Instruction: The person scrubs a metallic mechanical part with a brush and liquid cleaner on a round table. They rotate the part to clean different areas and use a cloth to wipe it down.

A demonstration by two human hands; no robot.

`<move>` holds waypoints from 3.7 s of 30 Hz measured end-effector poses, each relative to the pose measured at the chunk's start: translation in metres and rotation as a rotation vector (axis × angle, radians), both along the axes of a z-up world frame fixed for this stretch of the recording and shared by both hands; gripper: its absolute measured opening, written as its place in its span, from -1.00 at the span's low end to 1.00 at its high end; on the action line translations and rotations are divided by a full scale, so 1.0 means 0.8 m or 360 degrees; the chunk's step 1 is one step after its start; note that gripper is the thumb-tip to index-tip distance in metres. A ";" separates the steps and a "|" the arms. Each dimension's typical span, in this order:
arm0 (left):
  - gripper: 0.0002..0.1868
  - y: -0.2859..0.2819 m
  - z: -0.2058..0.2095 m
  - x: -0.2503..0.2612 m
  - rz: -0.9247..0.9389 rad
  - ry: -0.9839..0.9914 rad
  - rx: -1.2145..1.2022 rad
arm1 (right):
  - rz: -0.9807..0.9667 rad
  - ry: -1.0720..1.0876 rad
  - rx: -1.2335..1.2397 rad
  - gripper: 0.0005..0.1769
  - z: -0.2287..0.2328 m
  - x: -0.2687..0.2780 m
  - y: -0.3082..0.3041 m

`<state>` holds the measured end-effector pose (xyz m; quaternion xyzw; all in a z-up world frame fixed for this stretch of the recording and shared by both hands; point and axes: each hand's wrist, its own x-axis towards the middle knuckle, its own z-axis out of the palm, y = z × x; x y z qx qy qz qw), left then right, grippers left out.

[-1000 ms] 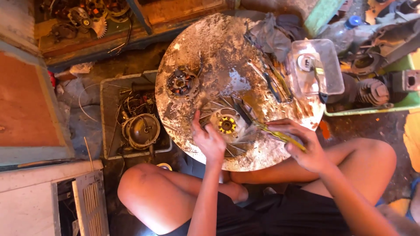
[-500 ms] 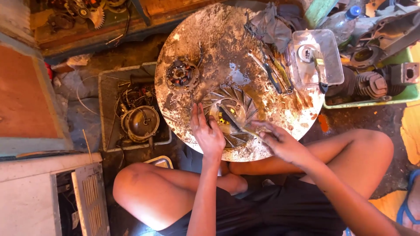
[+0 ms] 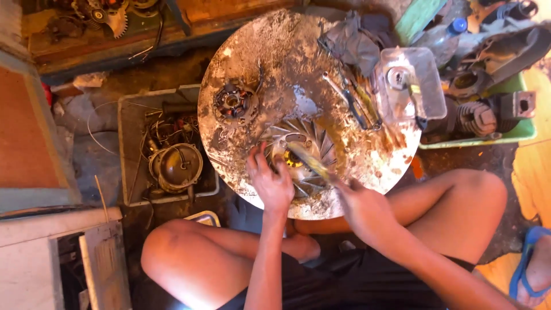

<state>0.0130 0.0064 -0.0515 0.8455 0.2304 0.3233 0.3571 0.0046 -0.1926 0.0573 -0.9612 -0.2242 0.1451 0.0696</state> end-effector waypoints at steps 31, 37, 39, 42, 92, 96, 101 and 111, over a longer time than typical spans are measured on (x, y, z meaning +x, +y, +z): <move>-0.54 0.001 0.013 0.004 -0.0021 -0.0122 0.0048 | -0.0267 0.0188 0.0514 -0.71 0.000 0.063 0.043; -0.54 0.000 0.030 0.003 -0.0006 -0.0183 0.0076 | -0.0262 0.0266 0.0264 -0.64 0.048 0.026 0.017; -0.59 0.000 0.033 -0.002 -0.0093 -0.0175 0.0019 | -0.0190 0.0139 0.0174 -0.70 0.022 0.004 0.014; -0.63 0.004 0.019 0.002 -0.0122 -0.0161 0.0008 | -0.0055 -0.0032 0.0455 -0.64 0.005 0.047 0.065; -0.43 -0.007 -0.014 -0.001 0.0215 -0.0324 -0.0414 | 0.0000 0.0140 0.0083 -0.60 0.017 0.018 0.079; -0.43 -0.009 -0.015 -0.001 0.0229 -0.0333 -0.0109 | 0.0135 -0.0050 0.0268 -0.54 -0.031 0.058 0.129; -0.59 -0.012 0.016 -0.008 0.0120 -0.0289 -0.0510 | 0.0019 0.0151 0.0157 -0.58 0.029 0.021 0.064; -0.58 -0.011 -0.013 -0.006 0.0185 -0.0315 -0.0253 | -0.0115 0.0170 0.0397 -0.73 0.047 0.073 0.092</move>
